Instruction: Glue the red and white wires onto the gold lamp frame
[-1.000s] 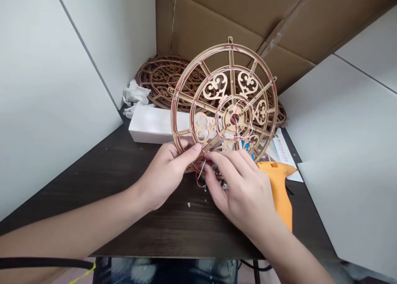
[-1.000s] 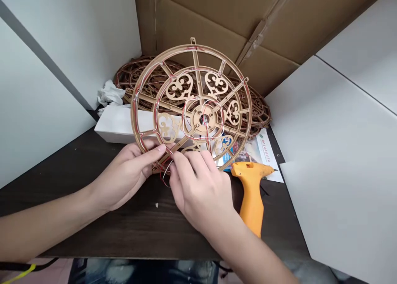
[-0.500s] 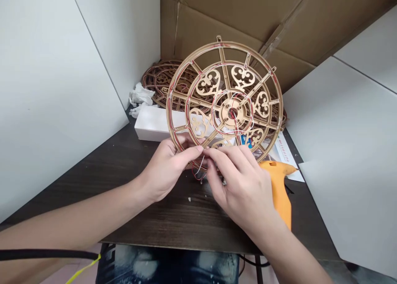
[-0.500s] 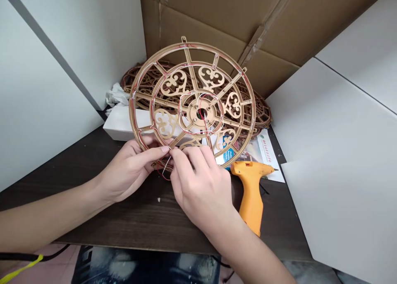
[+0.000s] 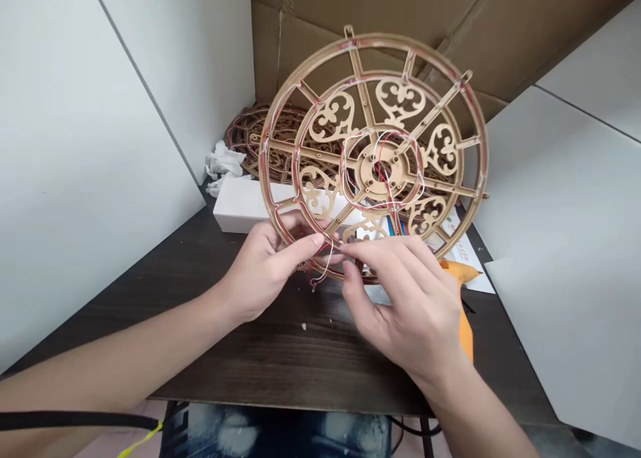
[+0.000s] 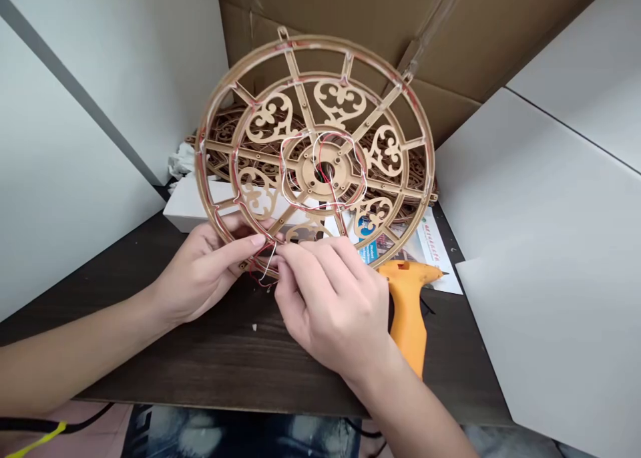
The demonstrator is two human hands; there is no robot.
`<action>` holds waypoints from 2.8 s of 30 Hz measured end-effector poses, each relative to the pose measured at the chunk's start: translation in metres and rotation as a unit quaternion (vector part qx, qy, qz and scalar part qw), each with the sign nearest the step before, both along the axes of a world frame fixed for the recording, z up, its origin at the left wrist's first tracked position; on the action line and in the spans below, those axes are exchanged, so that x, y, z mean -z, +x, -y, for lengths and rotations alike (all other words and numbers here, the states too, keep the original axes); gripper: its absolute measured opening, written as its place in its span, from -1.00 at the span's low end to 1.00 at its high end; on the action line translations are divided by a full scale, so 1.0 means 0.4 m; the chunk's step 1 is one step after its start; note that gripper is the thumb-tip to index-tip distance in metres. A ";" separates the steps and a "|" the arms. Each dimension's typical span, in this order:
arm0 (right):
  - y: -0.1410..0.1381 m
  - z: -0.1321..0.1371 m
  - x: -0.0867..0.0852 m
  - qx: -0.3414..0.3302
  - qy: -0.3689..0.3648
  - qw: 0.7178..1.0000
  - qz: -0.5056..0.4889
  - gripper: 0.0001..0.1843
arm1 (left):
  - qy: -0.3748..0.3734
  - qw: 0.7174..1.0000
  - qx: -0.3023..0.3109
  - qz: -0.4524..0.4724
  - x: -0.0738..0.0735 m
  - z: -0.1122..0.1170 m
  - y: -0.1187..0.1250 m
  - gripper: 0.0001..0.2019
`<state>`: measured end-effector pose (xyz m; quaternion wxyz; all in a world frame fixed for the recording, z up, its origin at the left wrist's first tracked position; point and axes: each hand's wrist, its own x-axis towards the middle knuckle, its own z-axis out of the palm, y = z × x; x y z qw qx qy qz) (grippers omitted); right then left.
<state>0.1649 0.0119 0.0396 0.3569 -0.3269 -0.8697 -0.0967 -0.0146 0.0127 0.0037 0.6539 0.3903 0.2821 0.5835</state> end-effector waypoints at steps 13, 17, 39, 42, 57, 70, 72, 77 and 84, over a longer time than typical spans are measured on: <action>0.004 0.002 0.007 0.027 -0.029 0.998 0.044 -0.72 | 0.000 1.000 -0.016 -0.024 0.008 0.012 0.002 -0.82; -0.002 0.002 0.007 0.027 -0.046 0.997 0.055 -0.77 | 0.000 1.000 -0.012 -0.024 0.012 0.012 0.006 -0.77; -0.007 0.016 0.010 0.039 -0.041 0.987 0.151 -0.67 | -0.037 0.998 -0.025 -0.040 0.031 -0.004 0.002 -0.78; -0.004 0.011 0.012 0.016 -0.073 0.989 0.128 -0.67 | -0.039 0.999 -0.023 -0.028 0.030 -0.001 0.003 -0.79; -0.011 -0.002 0.016 0.012 -0.112 0.986 0.122 -0.67 | -0.060 0.996 -0.049 -0.041 0.033 -0.007 0.000 -0.78; 0.019 0.019 -0.016 0.011 -0.005 0.998 0.057 -0.66 | -0.014 0.998 -0.048 0.031 -0.004 -0.031 -0.018 -0.85; 0.016 0.018 -0.013 0.010 -0.017 0.998 0.060 -0.73 | -0.014 0.999 -0.040 0.030 -0.003 -0.030 -0.019 -0.84; 0.017 0.003 -0.011 0.009 -0.024 0.998 0.052 -0.64 | 0.001 1.000 -0.013 0.019 0.012 -0.033 -0.012 -0.81; 0.018 -0.007 -0.007 0.024 -0.028 0.998 0.060 -0.63 | 0.060 0.998 -0.004 -0.030 0.017 -0.022 -0.012 -0.70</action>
